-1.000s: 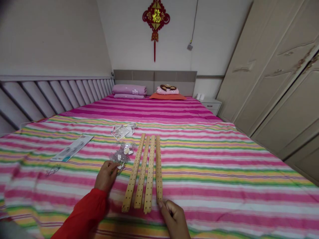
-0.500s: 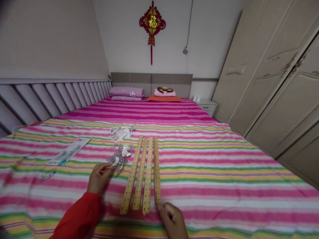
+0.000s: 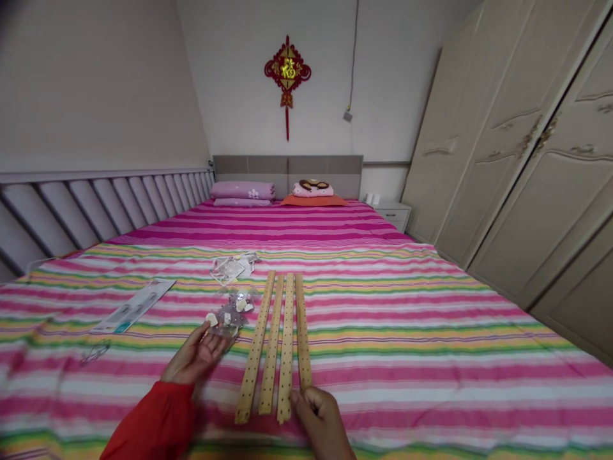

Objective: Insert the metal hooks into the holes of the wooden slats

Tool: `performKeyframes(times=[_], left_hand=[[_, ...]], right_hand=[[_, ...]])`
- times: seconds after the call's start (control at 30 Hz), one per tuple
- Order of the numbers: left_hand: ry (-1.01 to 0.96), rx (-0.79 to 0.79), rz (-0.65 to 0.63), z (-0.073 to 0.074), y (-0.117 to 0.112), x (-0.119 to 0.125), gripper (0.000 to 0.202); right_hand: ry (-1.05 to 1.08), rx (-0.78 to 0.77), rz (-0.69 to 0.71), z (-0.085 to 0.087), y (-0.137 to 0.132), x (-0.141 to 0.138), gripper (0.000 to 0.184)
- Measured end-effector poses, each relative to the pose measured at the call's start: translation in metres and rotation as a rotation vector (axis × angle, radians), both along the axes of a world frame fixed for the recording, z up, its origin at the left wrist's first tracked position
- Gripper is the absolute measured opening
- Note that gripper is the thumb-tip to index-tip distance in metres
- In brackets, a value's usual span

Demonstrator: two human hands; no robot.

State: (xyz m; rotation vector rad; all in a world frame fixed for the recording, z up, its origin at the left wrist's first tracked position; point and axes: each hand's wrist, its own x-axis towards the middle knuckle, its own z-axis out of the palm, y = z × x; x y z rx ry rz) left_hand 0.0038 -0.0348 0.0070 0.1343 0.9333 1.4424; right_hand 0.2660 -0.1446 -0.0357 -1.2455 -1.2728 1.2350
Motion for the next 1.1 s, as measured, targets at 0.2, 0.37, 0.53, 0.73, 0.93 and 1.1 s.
performKeyframes(times=[0.2, 0.37, 0.53, 0.73, 0.93, 1.1], left_hand=[[-0.055, -0.038, 0.063, 0.002, 0.0, 0.005, 0.013], [-0.078, -0.002, 0.006, 0.011, -0.013, 0.018, 0.014], [-0.04, -0.001, -0.035, 0.005, -0.025, 0.023, 0.015], [-0.019, -0.012, -0.045, -0.007, -0.023, 0.016, 0.013], [-0.004, -0.017, 0.079, -0.013, -0.012, -0.001, 0.017], [0.03, 0.05, 0.177, -0.012, -0.016, -0.011, 0.019]], right_hand=[[0.061, 0.054, 0.025, 0.012, 0.026, -0.033, 0.046], [0.217, -0.013, 0.094, 0.03, 0.055, -0.071, 0.035], [0.339, -0.114, 0.098, 0.035, 0.078, -0.104, 0.038], [0.367, -0.08, 0.076, 0.026, 0.087, -0.123, 0.031], [0.207, -0.041, 0.1, 0.003, 0.093, -0.133, 0.028], [0.095, 0.06, 0.046, -0.013, 0.097, -0.134, 0.019]])
